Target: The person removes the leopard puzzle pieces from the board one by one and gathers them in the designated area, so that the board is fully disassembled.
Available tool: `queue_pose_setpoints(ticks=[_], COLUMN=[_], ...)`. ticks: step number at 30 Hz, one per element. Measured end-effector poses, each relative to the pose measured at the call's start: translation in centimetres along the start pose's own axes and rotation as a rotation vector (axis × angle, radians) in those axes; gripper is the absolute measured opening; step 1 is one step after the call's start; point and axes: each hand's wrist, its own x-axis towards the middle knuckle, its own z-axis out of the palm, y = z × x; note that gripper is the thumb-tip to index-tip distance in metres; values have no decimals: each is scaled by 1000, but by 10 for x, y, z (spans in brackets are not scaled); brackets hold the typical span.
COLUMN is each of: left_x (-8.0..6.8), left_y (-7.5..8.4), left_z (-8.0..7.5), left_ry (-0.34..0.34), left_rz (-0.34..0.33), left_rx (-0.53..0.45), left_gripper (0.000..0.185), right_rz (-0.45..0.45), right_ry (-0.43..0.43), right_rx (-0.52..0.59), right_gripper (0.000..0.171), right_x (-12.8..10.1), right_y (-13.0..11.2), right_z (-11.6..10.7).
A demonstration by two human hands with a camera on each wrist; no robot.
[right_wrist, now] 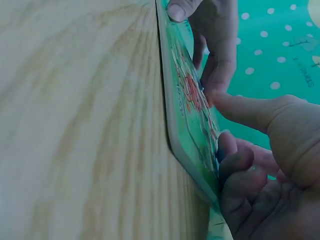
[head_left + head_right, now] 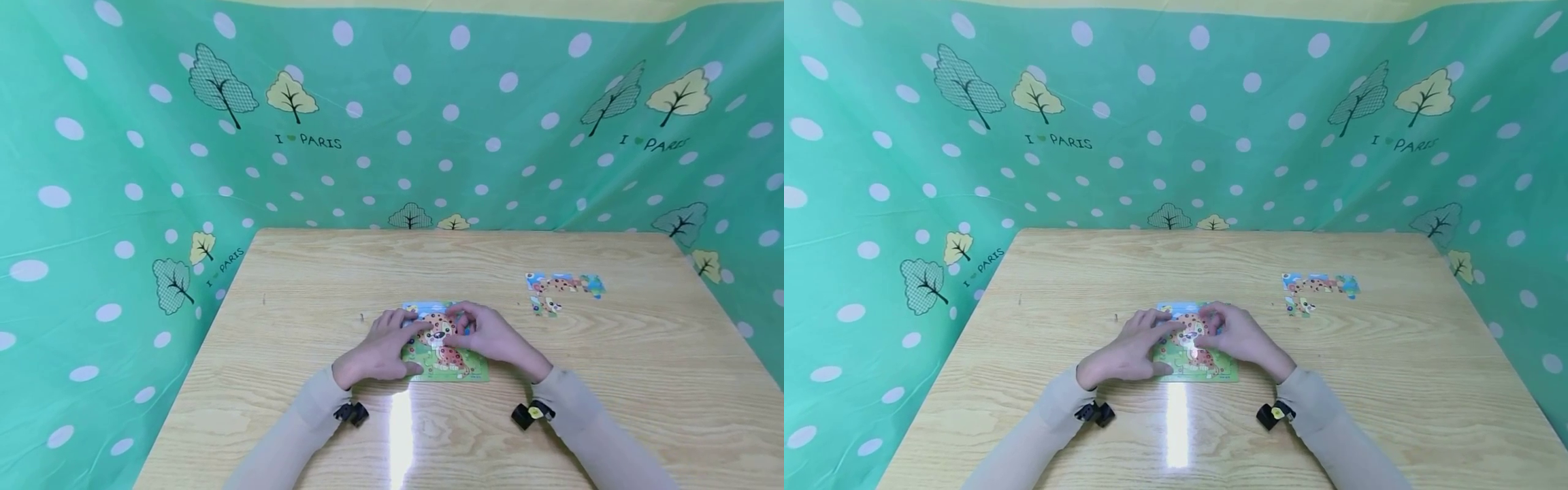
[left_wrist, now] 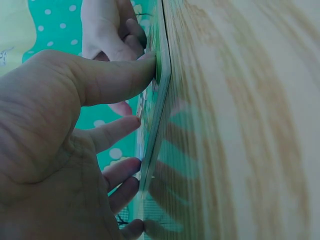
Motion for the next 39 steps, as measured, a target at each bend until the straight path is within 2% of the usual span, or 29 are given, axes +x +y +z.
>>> queue_pose_setpoints(ticks=[3,8,16,22,30,39], left_x=[0,1,1,2,2,3], left_y=[0,0,-1,-2,-1,-1], left_z=[0,-1,0,2,2,2], left_ry=[0,3,12,11,13,2], left_rz=[-2,9,21,9,3,-24], left_rx=[5,9,3,5,-13,22], left_gripper=[81,80,80,84,82,82], right_rz=[-6,1,1,-13,-26,-56], right_ry=[-23,-39,-43,-42,-41,-30], right_rx=[-70,-118,-130,-139,-132,-126], right_gripper=[62,60,56,61,59,59], right_x=[1,1,0,-1,-3,-5], right_y=[-1,-3,-5,-5,-4,-5], right_z=[1,2,1,2,2,3])
